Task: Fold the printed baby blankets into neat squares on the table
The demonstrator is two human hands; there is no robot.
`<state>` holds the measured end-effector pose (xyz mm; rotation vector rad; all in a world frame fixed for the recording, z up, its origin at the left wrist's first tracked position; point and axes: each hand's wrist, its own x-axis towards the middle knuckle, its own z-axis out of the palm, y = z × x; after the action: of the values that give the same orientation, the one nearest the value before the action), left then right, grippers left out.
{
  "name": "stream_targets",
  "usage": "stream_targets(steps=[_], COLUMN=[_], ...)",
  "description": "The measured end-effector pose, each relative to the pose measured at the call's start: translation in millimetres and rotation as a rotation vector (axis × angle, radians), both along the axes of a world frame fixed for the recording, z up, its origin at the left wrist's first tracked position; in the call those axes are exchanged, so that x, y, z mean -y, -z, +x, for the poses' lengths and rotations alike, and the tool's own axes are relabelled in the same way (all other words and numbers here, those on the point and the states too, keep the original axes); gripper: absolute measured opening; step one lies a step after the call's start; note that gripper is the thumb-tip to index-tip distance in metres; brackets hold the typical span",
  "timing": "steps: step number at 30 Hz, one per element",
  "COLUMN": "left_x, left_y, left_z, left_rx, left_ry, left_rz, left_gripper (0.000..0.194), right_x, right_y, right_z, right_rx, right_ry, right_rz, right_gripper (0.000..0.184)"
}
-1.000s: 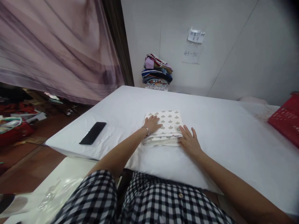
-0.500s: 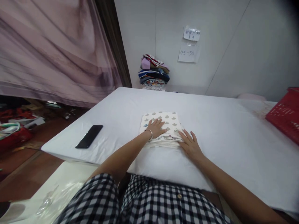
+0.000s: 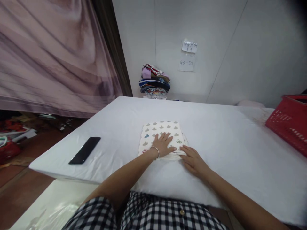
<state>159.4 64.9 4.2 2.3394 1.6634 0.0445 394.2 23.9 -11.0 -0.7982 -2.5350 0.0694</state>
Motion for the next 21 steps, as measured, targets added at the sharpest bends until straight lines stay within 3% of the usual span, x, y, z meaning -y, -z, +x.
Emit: stream_targets(steps=[5, 9, 12, 16, 21], left_x=[1, 5, 14, 26, 29], left_y=[-1.1, -9.6, -15.8, -9.7, 1.7], left_z=[6, 3, -11, -29, -31], left_rx=[-0.008, 0.019, 0.035, 0.005, -0.012], left_ry=[-0.016, 0.0, -0.015, -0.128, -0.158], left_rz=[-0.006, 0.007, 0.072, 0.162, 0.164], left_gripper=[0.078, 0.077, 0.072, 0.067, 0.066], right_x=[-9, -18, -15, -16, -47], right_y=[-11.5, -8.3, -7.2, -13.7, -22.5], right_z=[-15, -30, -30, -30, -44], right_rx=[-0.163, 0.053, 0.178, 0.09, -0.138], right_ry=[0.132, 0.231, 0.237, 0.261, 0.45], right_rz=[-0.192, -0.312, -0.387, -0.509, -0.411], right_gripper=[0.031, 0.057, 0.066, 0.061, 0.045])
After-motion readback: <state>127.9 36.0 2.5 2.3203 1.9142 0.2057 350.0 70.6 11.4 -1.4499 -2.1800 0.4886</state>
